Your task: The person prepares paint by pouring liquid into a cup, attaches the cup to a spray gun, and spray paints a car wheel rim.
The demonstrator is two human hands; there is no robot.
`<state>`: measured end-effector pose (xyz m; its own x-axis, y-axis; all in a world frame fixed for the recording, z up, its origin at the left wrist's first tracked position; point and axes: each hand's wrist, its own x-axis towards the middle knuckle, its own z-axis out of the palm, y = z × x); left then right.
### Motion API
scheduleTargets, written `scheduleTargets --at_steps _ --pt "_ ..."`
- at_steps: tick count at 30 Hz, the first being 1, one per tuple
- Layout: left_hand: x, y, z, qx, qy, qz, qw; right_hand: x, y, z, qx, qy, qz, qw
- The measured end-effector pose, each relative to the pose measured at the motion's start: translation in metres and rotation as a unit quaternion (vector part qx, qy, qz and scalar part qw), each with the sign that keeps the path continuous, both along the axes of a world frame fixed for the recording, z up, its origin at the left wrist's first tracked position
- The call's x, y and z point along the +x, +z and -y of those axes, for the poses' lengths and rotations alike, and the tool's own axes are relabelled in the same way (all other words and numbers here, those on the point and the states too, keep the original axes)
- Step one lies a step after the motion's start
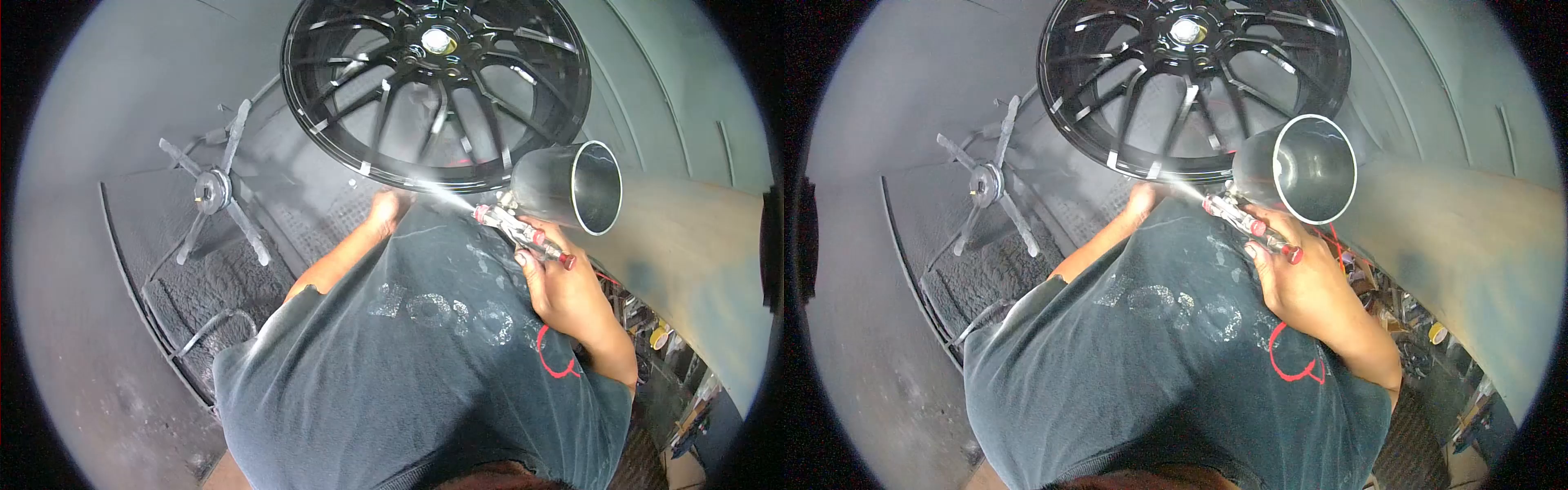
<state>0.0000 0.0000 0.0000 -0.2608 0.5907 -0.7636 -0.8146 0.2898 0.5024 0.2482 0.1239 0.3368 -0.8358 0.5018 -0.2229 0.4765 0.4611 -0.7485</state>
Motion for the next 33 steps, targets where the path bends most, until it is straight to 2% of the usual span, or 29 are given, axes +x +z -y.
scheduleTargets --at_steps 2,3,6,8,9,11,12,13,15,16,18,20,21,24,26,28,29,31,32,33 --pt "0.005 -0.003 0.001 -0.01 -0.001 -0.064 0.998 -0.002 -0.001 0.001 0.025 -0.005 -0.002 1.0" --pt "-0.023 0.003 0.004 -0.008 0.001 -0.099 0.995 -0.008 -0.009 0.004 0.027 -0.004 -0.037 0.999" --pt "-0.008 -0.017 0.0 -0.033 0.065 -0.03 0.997 0.006 -0.011 0.004 -0.007 -0.016 -0.07 0.997" --pt "-0.018 -0.029 -0.001 0.042 0.058 0.098 0.993 0.015 -0.025 0.003 0.061 -0.014 -0.15 0.987" --pt "-0.013 -0.024 -0.003 0.041 0.061 0.097 0.993 0.021 -0.026 0.002 0.059 -0.012 -0.151 0.987" --pt "0.006 -0.006 -0.015 0.027 0.08 0.056 0.995 0.037 -0.025 0.002 -0.154 -0.129 -0.061 0.978" --pt "0.015 -0.003 -0.019 0.027 0.059 0.034 0.997 0.052 -0.051 0.004 -0.115 -0.125 -0.108 0.98" --pt "0.028 -0.003 -0.024 0.026 0.06 0.043 0.997 0.061 -0.06 0.004 -0.114 -0.125 -0.099 0.981" --pt "0.042 0.0 -0.034 0.033 0.083 0.084 0.992 0.072 -0.076 0.005 -0.144 -0.201 -0.167 0.954" --pt "0.053 0.014 -0.041 0.05 0.07 0.085 0.993 0.078 -0.084 0.008 -0.157 -0.216 -0.162 0.95" --pt "0.071 -0.013 -0.051 0.077 0.08 0.091 0.99 0.077 -0.085 0.014 -0.153 -0.229 -0.172 0.946" --pt "0.093 -0.005 -0.059 0.095 0.099 0.075 0.988 0.081 -0.09 0.02 -0.132 -0.205 -0.159 0.957" --pt "0.097 0.004 -0.061 0.041 0.056 0.089 0.994 0.081 -0.077 0.019 -0.141 -0.165 -0.073 0.973" --pt "0.112 -0.021 -0.054 0.072 0.022 0.062 0.995 0.082 -0.092 0.028 -0.063 -0.096 -0.128 0.985" --pt "0.112 -0.012 -0.045 0.048 -0.05 0.036 0.997 0.081 -0.095 0.036 -0.061 -0.076 -0.125 0.987" --pt "0.103 0.035 -0.028 0.054 -0.17 -0.014 0.984 0.077 -0.101 0.05 -0.095 -0.068 -0.111 0.987" --pt "0.102 0.033 -0.01 0.06 -0.161 -0.019 0.985 0.071 -0.096 0.056 -0.109 -0.05 -0.112 0.987" --pt "0.103 0.038 0.021 0.15 -0.27 -0.013 0.951 0.067 -0.101 0.067 -0.093 0.017 -0.087 0.992" --pt "0.106 0.049 0.042 0.163 -0.307 -0.04 0.937 0.069 -0.128 0.071 0.041 0.094 -0.16 0.982" --pt "0.112 0.078 0.066 0.174 -0.344 -0.066 0.92 0.064 -0.124 0.079 0.046 0.1 -0.16 0.981"
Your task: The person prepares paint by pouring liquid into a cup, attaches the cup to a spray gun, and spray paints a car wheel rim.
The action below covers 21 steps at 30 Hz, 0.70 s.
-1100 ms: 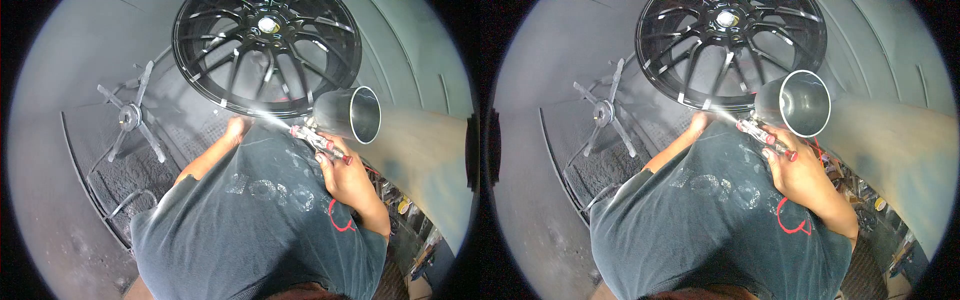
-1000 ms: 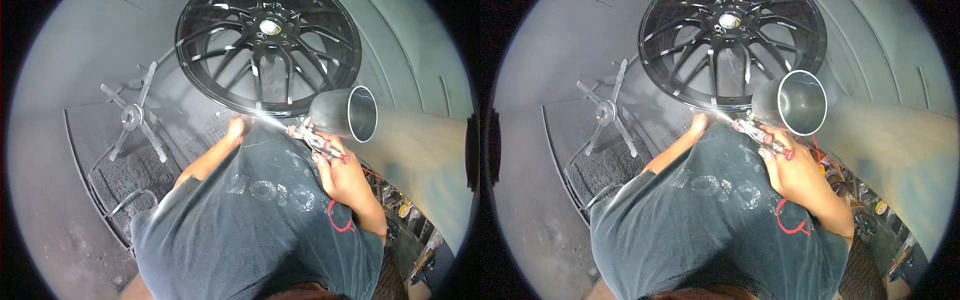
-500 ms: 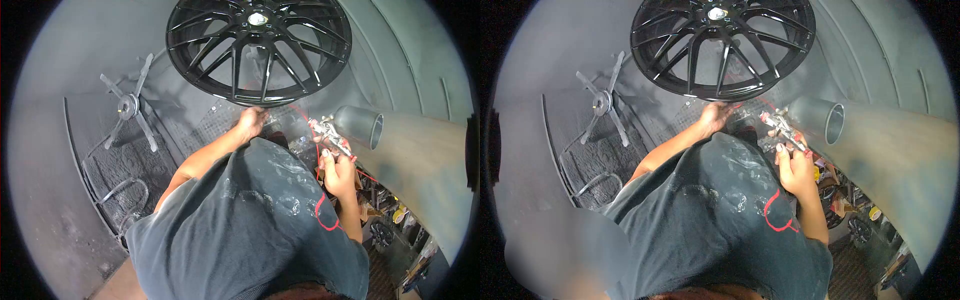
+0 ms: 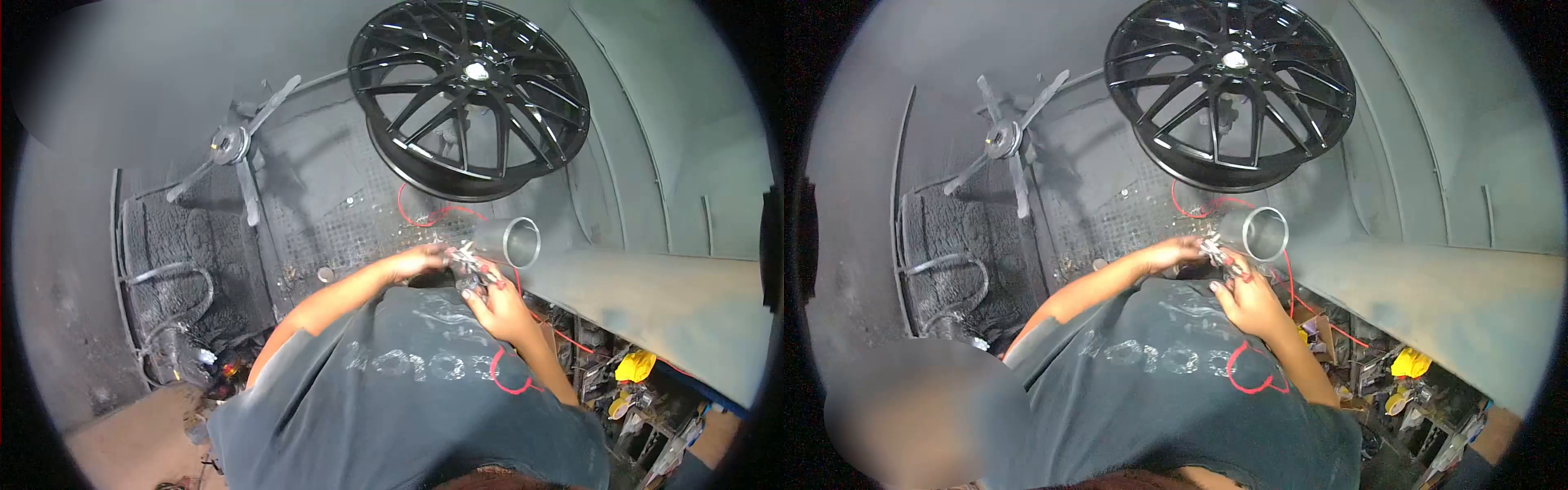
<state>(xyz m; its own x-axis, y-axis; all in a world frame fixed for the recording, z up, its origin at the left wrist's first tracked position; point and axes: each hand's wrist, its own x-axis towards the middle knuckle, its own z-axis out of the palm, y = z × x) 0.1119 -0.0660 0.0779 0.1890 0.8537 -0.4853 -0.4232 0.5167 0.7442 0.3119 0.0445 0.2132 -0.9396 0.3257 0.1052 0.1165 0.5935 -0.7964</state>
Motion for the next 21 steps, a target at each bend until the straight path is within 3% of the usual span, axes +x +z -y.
scheduleTargets --at_steps 1,2,3,5,8,10,12,14,15,16,17,18,19,21 --pt "0.014 -0.02 0.023 0.031 -0.007 0.012 0.999 -0.008 0.011 0.009 -0.054 0.02 0.058 0.997" --pt "0.021 -0.039 0.049 0.083 -0.087 0.031 0.992 -0.014 0.016 0.02 -0.109 0.043 0.115 0.986" --pt "0.029 -0.037 0.08 0.123 -0.101 -0.025 0.987 -0.015 0.002 0.032 -0.069 0.064 0.094 0.991" --pt "0.042 -0.055 0.14 0.105 -0.062 -0.028 0.992 -0.025 0.001 0.057 -0.037 0.112 0.166 0.979" --pt "0.101 -0.082 0.269 0.009 0.05 -0.012 0.999 -0.042 -0.009 0.122 0.069 0.203 0.112 0.97" --pt "0.142 -0.081 0.328 0.033 0.183 0.005 0.983 -0.053 -0.028 0.169 0.072 0.263 0.106 0.956" --pt "0.175 -0.067 0.391 0.088 0.302 -0.002 0.949 -0.066 -0.027 0.234 0.033 0.355 0.099 0.929" --pt "0.22 -0.053 0.45 0.084 0.412 -0.045 0.906 -0.072 -0.049 0.288 0.072 0.415 0.07 0.904" --pt "0.256 -0.013 0.465 0.059 0.456 -0.078 0.885 -0.061 -0.03 0.303 0.05 0.442 0.081 0.892" --pt "0.275 -0.01 0.484 0.059 0.488 -0.088 0.866 -0.067 -0.032 0.328 0.054 0.465 0.09 0.879" --pt "0.299 -0.007 0.499 0.051 0.551 -0.074 0.83 -0.077 -0.033 0.348 0.082 0.487 0.144 0.858" --pt "0.323 -0.008 0.512 0.045 0.612 -0.057 0.788 -0.087 -0.052 0.368 0.086 0.51 0.072 0.853" --pt "0.346 -0.009 0.521 0.046 0.636 -0.062 0.767 -0.098 -0.052 0.39 0.073 0.53 0.077 0.841" --pt "0.383 -0.008 0.536 0.037 0.72 -0.073 0.69 -0.122 -0.043 0.439 -0.01 0.561 0.113 0.82"
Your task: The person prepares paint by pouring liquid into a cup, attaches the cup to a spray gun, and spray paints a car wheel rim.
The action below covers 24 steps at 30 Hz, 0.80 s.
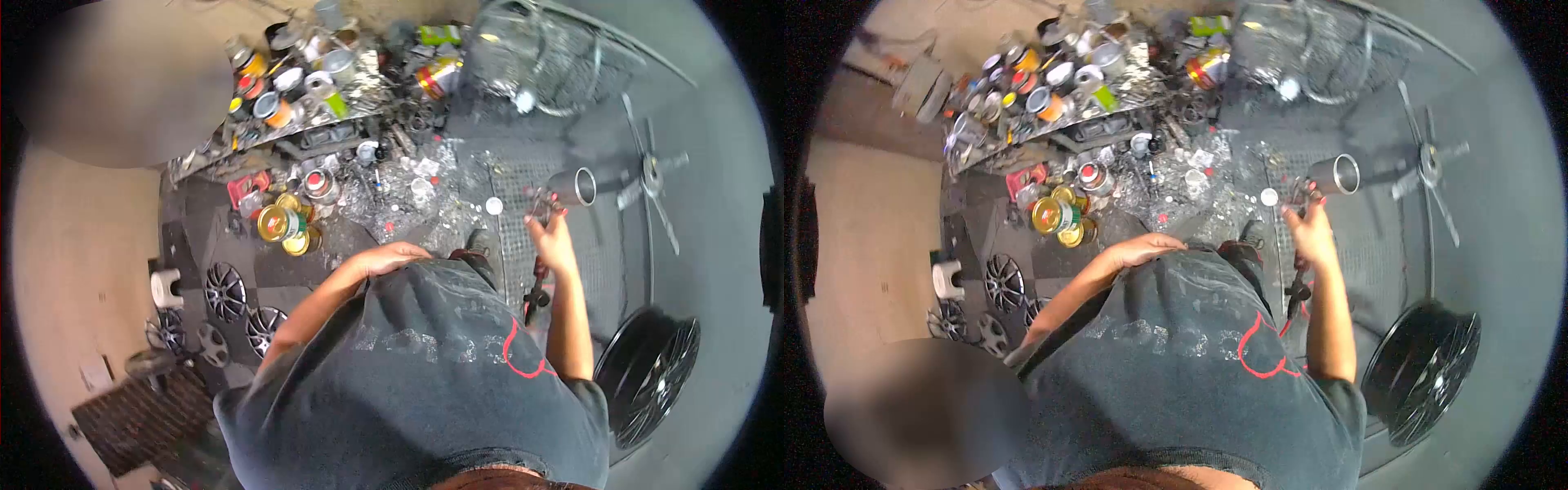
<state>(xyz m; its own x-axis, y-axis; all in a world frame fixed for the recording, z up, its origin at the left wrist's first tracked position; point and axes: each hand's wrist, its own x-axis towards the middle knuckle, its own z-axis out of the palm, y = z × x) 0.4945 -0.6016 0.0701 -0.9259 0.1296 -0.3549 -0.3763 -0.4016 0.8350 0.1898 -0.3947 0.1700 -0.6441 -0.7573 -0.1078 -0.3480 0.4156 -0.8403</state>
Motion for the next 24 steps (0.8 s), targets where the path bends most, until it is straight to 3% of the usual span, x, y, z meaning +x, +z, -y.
scheduleTargets --at_steps 1,2,3,5,6,9,11,13,15,17,19,21,22,24 --pt "0.019 0.013 0.007 0.001 0.013 0.0 1.0 -0.019 -0.004 0.024 0.007 0.0 -0.003 1.0" --pt "0.03 0.016 0.01 -0.086 0.065 0.011 0.994 -0.038 -0.008 0.048 0.014 0.0 -0.007 1.0" --pt "0.035 0.019 0.011 -0.17 0.11 0.019 0.979 -0.05 0.001 0.073 -0.006 -0.033 0.08 0.996" --pt "0.049 0.002 0.002 -0.182 0.257 0.05 0.948 -0.08 0.011 0.122 -0.041 -0.1 0.087 0.99" --pt "0.055 -0.006 -0.002 -0.147 0.305 0.086 0.937 -0.118 -0.001 0.147 -0.041 -0.05 0.06 0.996" --pt "0.065 -0.045 -0.001 -0.075 0.397 0.139 0.904 -0.162 0.015 0.227 -0.092 -0.141 0.115 0.979" --pt "0.054 -0.056 0.002 -0.034 0.45 0.169 0.876 -0.23 -0.018 0.279 -0.092 -0.114 0.079 0.986" --pt "0.041 -0.052 0.009 -0.042 0.5 0.215 0.838 -0.24 0.002 0.323 -0.047 -0.235 0.116 0.964" --pt "0.027 -0.046 0.015 -0.07 0.518 0.205 0.828 -0.291 -0.021 0.367 -0.085 -0.241 0.215 0.943" --pt "0.01 -0.029 0.025 -0.121 0.493 0.235 0.829 -0.327 -0.044 0.406 -0.197 -0.243 0.314 0.896" --pt "-0.004 -0.009 0.03 -0.179 0.484 0.262 0.816 -0.291 -0.013 0.422 -0.186 -0.306 0.358 0.863" --pt "-0.01 0.0 0.038 -0.243 0.459 0.284 0.806 -0.251 0.017 0.423 -0.176 -0.361 0.312 0.861" --pt "-0.011 -0.002 0.04 -0.264 0.44 0.296 0.805 -0.244 0.01 0.428 -0.248 -0.347 0.319 0.846" --pt "-0.012 -0.01 0.043 -0.282 0.414 0.32 0.804 -0.226 0.003 0.437 -0.255 -0.359 0.274 0.855"
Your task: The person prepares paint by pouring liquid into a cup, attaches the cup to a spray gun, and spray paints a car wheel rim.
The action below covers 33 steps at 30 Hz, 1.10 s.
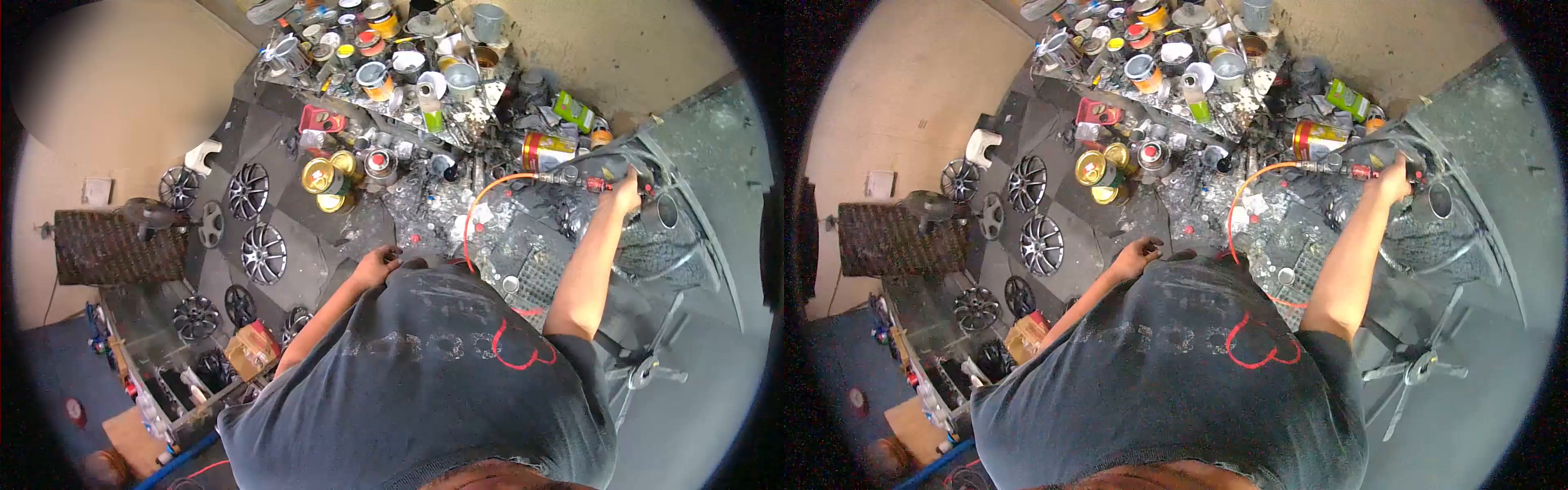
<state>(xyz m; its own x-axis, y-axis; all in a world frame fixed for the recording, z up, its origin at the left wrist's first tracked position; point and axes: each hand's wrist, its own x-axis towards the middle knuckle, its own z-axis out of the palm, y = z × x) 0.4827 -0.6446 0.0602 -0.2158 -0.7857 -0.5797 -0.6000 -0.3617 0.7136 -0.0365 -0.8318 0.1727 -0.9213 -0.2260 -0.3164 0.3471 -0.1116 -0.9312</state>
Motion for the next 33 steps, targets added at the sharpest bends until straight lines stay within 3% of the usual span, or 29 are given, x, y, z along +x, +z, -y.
scheduleTargets --at_steps 2,5,6,7,9,11,12,13,15,19,20,21,26,27,31,33 --pt "0.004 -0.008 -0.002 0.011 0.001 0.034 0.999 0.002 -0.012 0.004 0.019 -0.027 -0.043 0.999" --pt "0.023 -0.027 -0.015 0.027 0.009 0.074 0.997 -0.003 -0.033 -0.001 -0.113 0.034 -0.05 0.992" --pt "0.034 -0.038 -0.02 0.027 0.021 0.081 0.996 0.013 -0.016 -0.008 -0.081 0.015 -0.02 0.996" --pt "0.045 -0.045 -0.026 0.027 0.022 0.082 0.996 0.003 -0.039 -0.015 -0.125 0.077 -0.113 0.983" --pt "0.07 -0.056 -0.04 0.016 0.052 0.062 0.997 0.054 -0.015 -0.031 -0.07 0.015 -0.268 0.961" --pt "0.101 -0.081 -0.06 0.035 0.072 0.123 0.989 0.08 -0.029 -0.043 -0.022 0.119 -0.408 0.905" --pt "0.111 -0.087 -0.067 0.053 0.089 0.181 0.978 0.102 -0.033 -0.042 -0.088 0.199 -0.359 0.908" --pt "0.115 -0.086 -0.067 0.053 0.083 0.182 0.978 0.129 -0.038 -0.039 -0.08 0.247 -0.334 0.906" --pt "0.124 -0.084 -0.056 0.088 0.042 0.32 0.942 0.171 -0.061 -0.03 -0.031 0.374 -0.294 0.879" --pt "0.155 -0.068 0.009 -0.003 -0.046 0.278 0.959 0.247 -0.133 0.028 0.063 0.47 -0.364 0.802" --pt "0.166 -0.072 0.034 -0.007 0.013 0.231 0.973 0.264 -0.135 0.043 0.05 0.5 -0.345 0.793" --pt "0.177 -0.074 0.063 -0.012 0.0 0.23 0.973 0.278 -0.143 0.06 0.093 0.511 -0.367 0.772" --pt "0.214 -0.046 0.22 -0.118 -0.061 0.227 0.965 0.347 -0.198 0.139 0.224 0.471 -0.266 0.811" --pt "0.232 -0.063 0.244 -0.157 -0.046 0.207 0.965 0.359 -0.202 0.152 0.275 0.448 -0.252 0.813" --pt "0.235 0.006 0.314 -0.156 -0.048 0.156 0.974 0.379 -0.24 0.198 0.268 0.394 -0.253 0.842" --pt "0.238 0.013 0.33 -0.146 -0.066 0.162 0.974 0.389 -0.248 0.211 0.273 0.346 -0.253 0.861"
